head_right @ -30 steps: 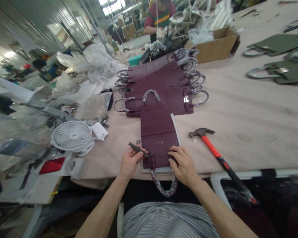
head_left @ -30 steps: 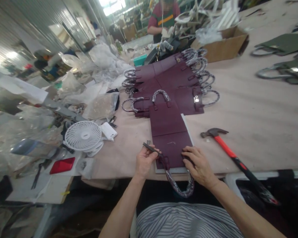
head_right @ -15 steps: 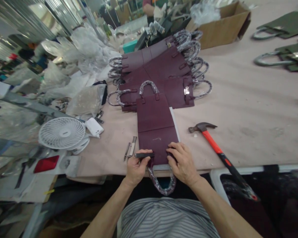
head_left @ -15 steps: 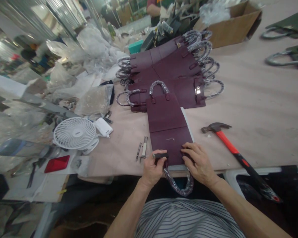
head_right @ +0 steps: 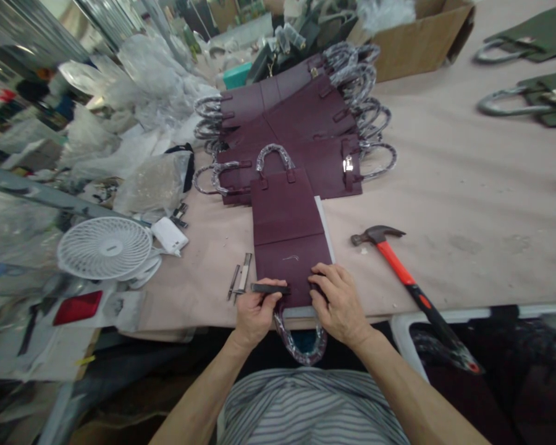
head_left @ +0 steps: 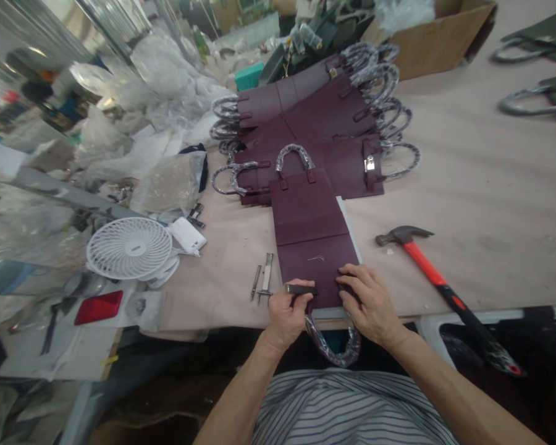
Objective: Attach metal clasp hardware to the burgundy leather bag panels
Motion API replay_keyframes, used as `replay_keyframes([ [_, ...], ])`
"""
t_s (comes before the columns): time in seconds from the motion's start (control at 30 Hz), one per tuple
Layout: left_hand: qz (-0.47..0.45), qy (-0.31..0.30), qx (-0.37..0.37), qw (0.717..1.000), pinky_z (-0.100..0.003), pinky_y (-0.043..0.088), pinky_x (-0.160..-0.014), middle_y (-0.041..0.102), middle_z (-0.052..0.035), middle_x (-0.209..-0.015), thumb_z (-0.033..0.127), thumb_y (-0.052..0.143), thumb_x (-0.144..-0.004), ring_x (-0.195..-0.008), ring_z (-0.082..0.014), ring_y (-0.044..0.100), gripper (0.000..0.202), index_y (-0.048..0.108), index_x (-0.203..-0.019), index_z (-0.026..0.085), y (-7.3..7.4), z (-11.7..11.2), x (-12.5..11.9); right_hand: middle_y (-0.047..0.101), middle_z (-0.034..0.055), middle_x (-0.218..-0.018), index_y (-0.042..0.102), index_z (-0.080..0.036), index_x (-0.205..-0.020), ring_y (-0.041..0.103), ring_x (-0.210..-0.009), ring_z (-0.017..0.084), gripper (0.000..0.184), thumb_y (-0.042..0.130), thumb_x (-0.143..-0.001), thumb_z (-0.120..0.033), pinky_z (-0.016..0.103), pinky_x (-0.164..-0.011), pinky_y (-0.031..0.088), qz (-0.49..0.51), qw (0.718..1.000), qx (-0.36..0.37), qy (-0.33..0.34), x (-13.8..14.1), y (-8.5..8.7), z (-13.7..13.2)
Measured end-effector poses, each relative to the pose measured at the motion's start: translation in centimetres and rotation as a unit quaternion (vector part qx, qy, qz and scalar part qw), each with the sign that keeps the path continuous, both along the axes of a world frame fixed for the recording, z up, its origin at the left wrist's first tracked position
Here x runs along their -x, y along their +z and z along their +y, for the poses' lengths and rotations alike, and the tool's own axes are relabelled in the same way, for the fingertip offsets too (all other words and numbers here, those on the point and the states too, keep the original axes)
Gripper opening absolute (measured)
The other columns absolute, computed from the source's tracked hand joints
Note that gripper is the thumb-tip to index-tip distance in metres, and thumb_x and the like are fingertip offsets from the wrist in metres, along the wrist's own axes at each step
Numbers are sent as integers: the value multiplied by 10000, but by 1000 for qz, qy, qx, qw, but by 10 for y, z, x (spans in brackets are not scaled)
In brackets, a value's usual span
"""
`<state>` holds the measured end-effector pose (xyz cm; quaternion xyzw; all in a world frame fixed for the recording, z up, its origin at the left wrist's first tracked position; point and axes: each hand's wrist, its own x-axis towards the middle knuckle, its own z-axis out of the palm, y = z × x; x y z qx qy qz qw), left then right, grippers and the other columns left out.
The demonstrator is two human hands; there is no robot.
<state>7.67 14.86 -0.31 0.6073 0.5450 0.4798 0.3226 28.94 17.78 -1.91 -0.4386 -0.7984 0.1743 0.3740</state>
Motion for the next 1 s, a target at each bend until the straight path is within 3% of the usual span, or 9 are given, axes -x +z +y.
replay_keyframes([
  [1.0,48,-36,-42,997,-320,575,-897,761,-66,-977,150,571,-914,-939,-187,721,155,693,-999,192,-3,4,-4,618,121,-1206,612,-190,-1086,547,-1166,285,193,522,-917,-167,509,-1028,419,-7,1000,-2,-7,1,4,-1],
])
